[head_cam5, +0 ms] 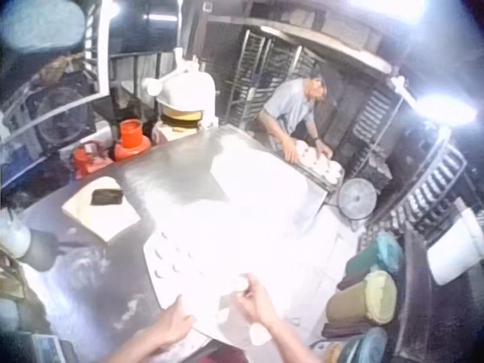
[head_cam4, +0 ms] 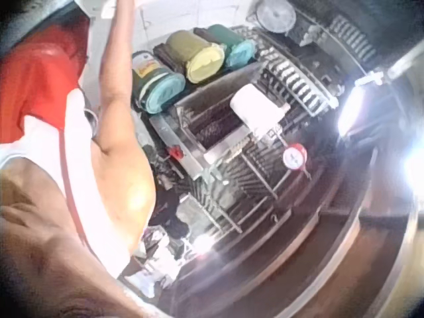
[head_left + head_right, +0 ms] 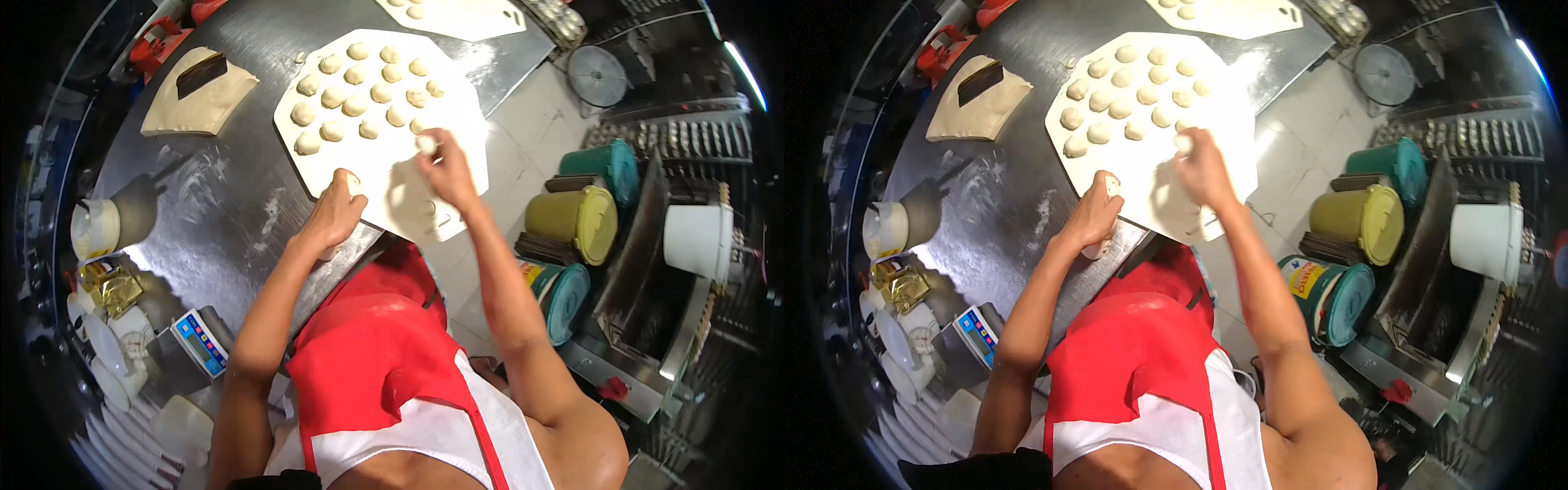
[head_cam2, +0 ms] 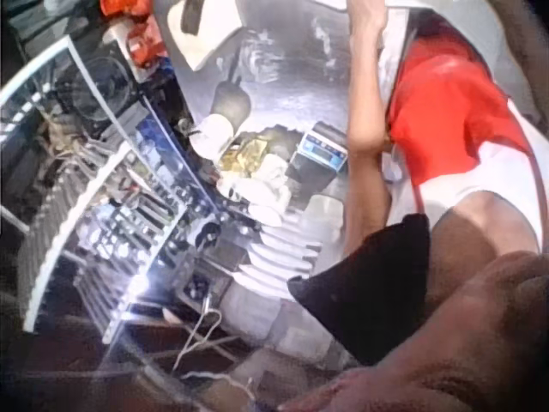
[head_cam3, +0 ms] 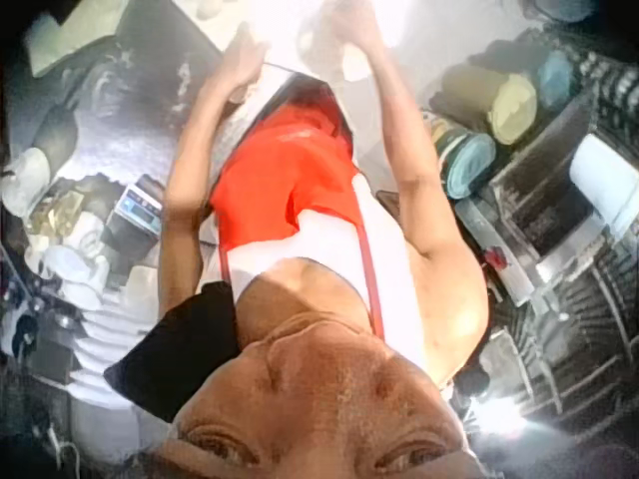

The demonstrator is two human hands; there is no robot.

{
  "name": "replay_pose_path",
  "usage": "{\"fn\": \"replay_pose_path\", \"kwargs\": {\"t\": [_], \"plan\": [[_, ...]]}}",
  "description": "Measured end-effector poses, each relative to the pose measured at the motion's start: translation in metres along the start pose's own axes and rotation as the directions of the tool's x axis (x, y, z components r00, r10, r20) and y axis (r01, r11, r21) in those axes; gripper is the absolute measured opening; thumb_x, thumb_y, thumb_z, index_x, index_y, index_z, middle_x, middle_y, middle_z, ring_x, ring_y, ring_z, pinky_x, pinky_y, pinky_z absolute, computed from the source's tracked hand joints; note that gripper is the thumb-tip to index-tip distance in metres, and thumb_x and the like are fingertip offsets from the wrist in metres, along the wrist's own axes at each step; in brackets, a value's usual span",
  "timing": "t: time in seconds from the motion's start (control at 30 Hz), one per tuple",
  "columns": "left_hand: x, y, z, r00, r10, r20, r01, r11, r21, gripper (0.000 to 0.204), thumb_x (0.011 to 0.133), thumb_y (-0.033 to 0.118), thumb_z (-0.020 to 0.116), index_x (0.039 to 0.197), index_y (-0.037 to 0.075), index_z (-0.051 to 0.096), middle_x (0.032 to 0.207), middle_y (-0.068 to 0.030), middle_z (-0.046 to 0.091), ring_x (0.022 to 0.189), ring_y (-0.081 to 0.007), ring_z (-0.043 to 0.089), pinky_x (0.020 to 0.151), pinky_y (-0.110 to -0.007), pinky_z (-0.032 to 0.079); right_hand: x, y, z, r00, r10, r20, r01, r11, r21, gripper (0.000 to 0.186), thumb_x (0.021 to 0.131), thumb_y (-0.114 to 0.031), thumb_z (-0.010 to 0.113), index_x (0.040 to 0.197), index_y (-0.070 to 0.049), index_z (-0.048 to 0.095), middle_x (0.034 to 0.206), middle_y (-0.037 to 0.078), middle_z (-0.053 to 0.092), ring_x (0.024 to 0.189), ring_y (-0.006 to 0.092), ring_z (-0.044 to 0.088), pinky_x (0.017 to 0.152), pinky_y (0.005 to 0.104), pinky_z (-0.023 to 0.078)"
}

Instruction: The person shapes dough into small rounds by hand and places them into an arrangement on a flat board. Using a bench scraper, the person cuts pieces from a larger mass of dough, rolls them between their palms and the tabletop, and sets the resulting rounds onto a shaped tray.

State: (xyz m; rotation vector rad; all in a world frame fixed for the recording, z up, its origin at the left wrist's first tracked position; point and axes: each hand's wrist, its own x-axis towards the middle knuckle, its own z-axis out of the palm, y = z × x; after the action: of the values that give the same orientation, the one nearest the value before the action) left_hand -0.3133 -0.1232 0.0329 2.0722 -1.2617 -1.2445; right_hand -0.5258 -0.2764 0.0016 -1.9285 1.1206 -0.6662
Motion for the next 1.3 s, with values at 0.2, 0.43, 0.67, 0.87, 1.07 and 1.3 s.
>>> {"fn": "replay_pose_path", "kwargs": {"t": [0.2, 0.43, 0.67, 0.87, 1.07, 1.3], "plan": [[-0.006, -0.030, 0.006, 0.994, 0.102, -0.037, -0.105, 0.992, -0.070, 0.053, 0.106, 0.011, 0.053, 0.157, 0.002, 0.043, 0.155, -0.0263, 0.050, 0.147, -0.0382, 0.051, 0.121, -0.045, 0.041, 0.083, 0.056, -0.033, 0.980, 0.190, -0.057, -0.197, 0.893, -0.404, 0.035, 0.098, -0.026, 0.079, 0.129, -0.010, 0.075, 0.098, 0.013, 0.075, 0.089, 0.0308, 0.073, 0.084, 0.0433, 0.059], [-0.010, -0.040, 0.011, 0.988, 0.067, -0.137, -0.087, 0.985, -0.147, 0.067, 0.105, 0.007, 0.066, 0.167, 0.008, 0.041, 0.148, -0.0286, 0.060, 0.139, -0.0343, 0.061, 0.118, -0.043, 0.047, 0.047, 0.031, -0.004, 0.994, -0.011, -0.107, -0.018, 0.964, -0.264, 0.039, 0.095, -0.027, 0.082, 0.128, -0.007, 0.077, 0.107, 0.017, 0.075, 0.095, 0.0369, 0.074, 0.087, 0.0462, 0.058], [-0.034, -0.054, -0.001, 0.964, 0.176, -0.201, -0.235, 0.914, -0.331, 0.046, 0.103, 0.020, 0.069, 0.145, 0.004, 0.058, 0.117, -0.0173, 0.076, 0.102, -0.0285, 0.073, 0.094, -0.042, 0.057, -0.042, -0.109, 0.066, 0.912, 0.074, 0.403, -0.194, 0.944, 0.265, 0.026, 0.096, -0.015, 0.074, 0.118, -0.001, 0.070, 0.101, 0.018, 0.073, 0.091, 0.0278, 0.072, 0.084, 0.0431, 0.058], [-0.074, -0.064, -0.001, 0.925, 0.361, -0.120, -0.371, 0.925, -0.076, 0.030, 0.105, 0.021, 0.059, 0.125, -0.002, 0.062, 0.098, -0.0273, 0.073, 0.095, -0.0511, 0.069, 0.081, -0.052, 0.054, -0.080, -0.144, 0.077, 0.895, 0.159, 0.416, -0.091, 0.980, -0.179, 0.068, 0.092, -0.057, 0.081, 0.113, 0.006, 0.065, 0.083, 0.026, 0.073, 0.078, 0.0333, 0.074, 0.074, 0.0449, 0.057], [-0.101, -0.068, -0.022, 0.906, 0.380, -0.185, -0.386, 0.922, 0.000, 0.030, 0.104, 0.020, 0.058, 0.112, -0.008, 0.059, 0.099, -0.0362, 0.071, 0.099, -0.0565, 0.067, 0.081, -0.062, 0.052, -0.078, -0.176, 0.113, 0.955, 0.173, 0.240, -0.178, 0.984, 0.002, 0.042, 0.098, -0.034, 0.072, 0.100, 0.006, 0.063, 0.080, 0.029, 0.069, 0.075, 0.0316, 0.071, 0.073, 0.0473, 0.055], [-0.065, -0.087, 0.005, 0.956, 0.110, -0.273, -0.149, 0.981, -0.126, 0.031, 0.105, 0.025, 0.059, 0.119, -0.002, 0.058, 0.100, -0.0328, 0.073, 0.100, -0.0537, 0.071, 0.086, -0.061, 0.057, -0.071, -0.146, 0.112, 0.889, 0.106, 0.446, -0.095, 0.994, -0.047, 0.030, 0.098, -0.024, 0.069, 0.099, 0.004, 0.059, 0.080, 0.018, 0.064, 0.077, 0.0235, 0.064, 0.074, 0.0438, 0.054]]}}
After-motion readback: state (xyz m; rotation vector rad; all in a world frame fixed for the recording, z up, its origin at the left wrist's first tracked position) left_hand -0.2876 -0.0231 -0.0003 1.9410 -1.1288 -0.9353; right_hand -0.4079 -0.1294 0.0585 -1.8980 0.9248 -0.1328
